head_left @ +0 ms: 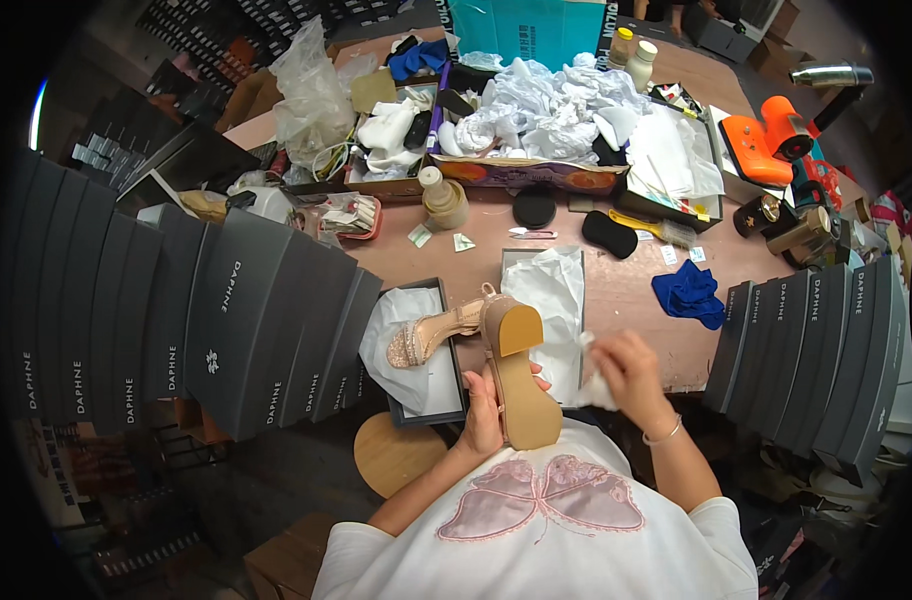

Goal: The person is inspecting and packaging pairs of high-heeled sandals into boxes at a shoe manufacturing facility.

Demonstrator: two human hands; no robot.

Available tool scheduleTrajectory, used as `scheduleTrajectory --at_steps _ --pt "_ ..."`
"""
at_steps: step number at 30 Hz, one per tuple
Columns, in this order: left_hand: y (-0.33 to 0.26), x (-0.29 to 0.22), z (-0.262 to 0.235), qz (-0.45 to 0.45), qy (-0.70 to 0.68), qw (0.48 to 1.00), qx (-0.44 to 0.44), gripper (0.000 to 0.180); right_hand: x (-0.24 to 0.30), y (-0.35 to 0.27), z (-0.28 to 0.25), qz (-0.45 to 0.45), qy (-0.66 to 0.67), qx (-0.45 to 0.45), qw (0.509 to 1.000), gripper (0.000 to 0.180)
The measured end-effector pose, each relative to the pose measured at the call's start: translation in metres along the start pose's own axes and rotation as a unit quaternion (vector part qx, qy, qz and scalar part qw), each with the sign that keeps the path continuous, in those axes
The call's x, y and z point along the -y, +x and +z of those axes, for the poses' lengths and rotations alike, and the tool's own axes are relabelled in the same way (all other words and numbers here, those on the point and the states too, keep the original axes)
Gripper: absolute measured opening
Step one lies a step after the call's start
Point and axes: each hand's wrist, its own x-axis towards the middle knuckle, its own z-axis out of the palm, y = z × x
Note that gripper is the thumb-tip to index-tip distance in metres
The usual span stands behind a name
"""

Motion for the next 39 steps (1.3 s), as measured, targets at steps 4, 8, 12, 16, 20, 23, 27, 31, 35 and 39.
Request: scheduleTrajectory --at_steps 4,8,12,16,20,23,27,31,35,39 --pt "0.005 -0.003 0.004 -0.011 -0.017 1.0 -0.001 0.088 -0.1 0.026 0.009 0.011 -0.077 -0.102 0.992 0.008" --pt "0.01 -0.003 0.001 -0.003 -0.051 0.999 0.001 0.082 -0.164 0.027 0.02 0.055 -0.19 -0.089 0.976 0.017" --pt "0.013 -0.008 -0.016 -0.01 -0.027 1.0 -0.003 0.055 -0.124 0.026 0.017 -0.035 -0.312 -0.152 0.937 0.037" --pt "0.023 -0.017 -0.046 0.021 -0.059 0.996 0.067 0.046 -0.055 0.004 0.023 0.127 0.256 0.112 0.952 0.05" --pt "0.028 -0.032 -0.06 0.098 0.141 0.98 0.103 0.053 0.01 0.007 0.031 0.034 0.306 0.148 0.94 0.057" --pt "0.026 -0.046 -0.056 0.063 0.21 0.969 0.115 0.053 0.028 0.015 0.03 0.02 0.352 0.146 0.925 0.059" --pt "0.023 -0.048 -0.051 0.06 0.29 0.953 0.068 0.048 0.021 0.014 0.033 0.063 0.391 0.174 0.902 0.066" --pt "0.023 -0.07 -0.036 0.12 0.537 0.829 0.099 0.045 0.012 0.014 0.05 0.132 0.451 0.146 0.871 0.067" --pt "0.022 -0.086 -0.05 0.288 0.534 0.79 -0.088 0.049 0.005 0.011 0.066 0.257 0.503 0.109 0.818 0.051" --pt "0.01 -0.079 -0.108 0.225 0.267 0.909 -0.228 0.049 -0.003 0.005 0.063 0.283 0.596 0.074 0.748 0.039"
